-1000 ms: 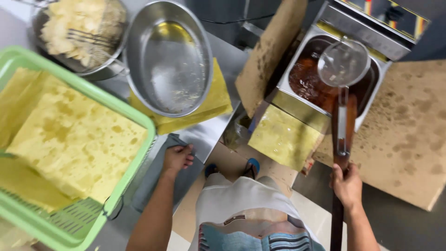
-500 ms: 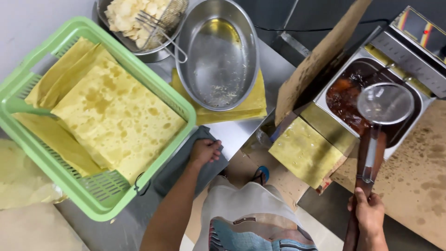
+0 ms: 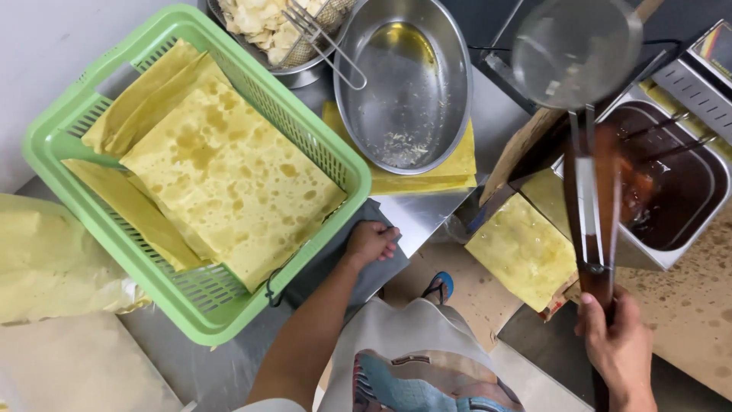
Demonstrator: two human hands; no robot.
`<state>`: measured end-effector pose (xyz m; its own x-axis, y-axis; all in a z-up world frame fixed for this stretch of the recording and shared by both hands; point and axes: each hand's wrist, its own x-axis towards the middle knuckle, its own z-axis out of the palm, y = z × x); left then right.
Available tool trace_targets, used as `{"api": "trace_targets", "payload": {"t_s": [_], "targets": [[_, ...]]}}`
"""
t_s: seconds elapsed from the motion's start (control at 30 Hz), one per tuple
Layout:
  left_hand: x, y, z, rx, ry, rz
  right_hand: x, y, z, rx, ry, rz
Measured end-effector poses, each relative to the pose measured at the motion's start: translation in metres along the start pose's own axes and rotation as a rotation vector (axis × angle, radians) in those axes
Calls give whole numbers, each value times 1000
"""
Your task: Frying food items in a deep fryer and sorting raw slices into a basket for processing.
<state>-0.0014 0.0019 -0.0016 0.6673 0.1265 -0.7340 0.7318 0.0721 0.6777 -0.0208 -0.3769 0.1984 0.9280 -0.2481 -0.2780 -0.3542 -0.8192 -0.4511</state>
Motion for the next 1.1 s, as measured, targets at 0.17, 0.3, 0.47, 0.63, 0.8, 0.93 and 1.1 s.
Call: {"api": "trace_targets", "payload": {"t_s": [0.17,0.3,0.47,0.63,0.8,0.93,1.1], "targets": [[13,-10,1,12,-27,13,-6,-47,13,-330,-51,-117],[3,-2,-1,14,-61,16,0,-67,29,-738,-88,-257],[-1,0,-4,52,-73,37,-6,-80,25,-856,21,-325],[1,-2,-5,44,-93,35,0,-66,44,-834,142,-411],[5,-8,-2,51,-71,68,-1,-63,58,-681,123,-425],[11,-18,-2,66,-95,109,-2,-73,70,-630,38,-358],[45,-46,-2,77,-119,136,5,-99,90,-431,-137,-199]]}}
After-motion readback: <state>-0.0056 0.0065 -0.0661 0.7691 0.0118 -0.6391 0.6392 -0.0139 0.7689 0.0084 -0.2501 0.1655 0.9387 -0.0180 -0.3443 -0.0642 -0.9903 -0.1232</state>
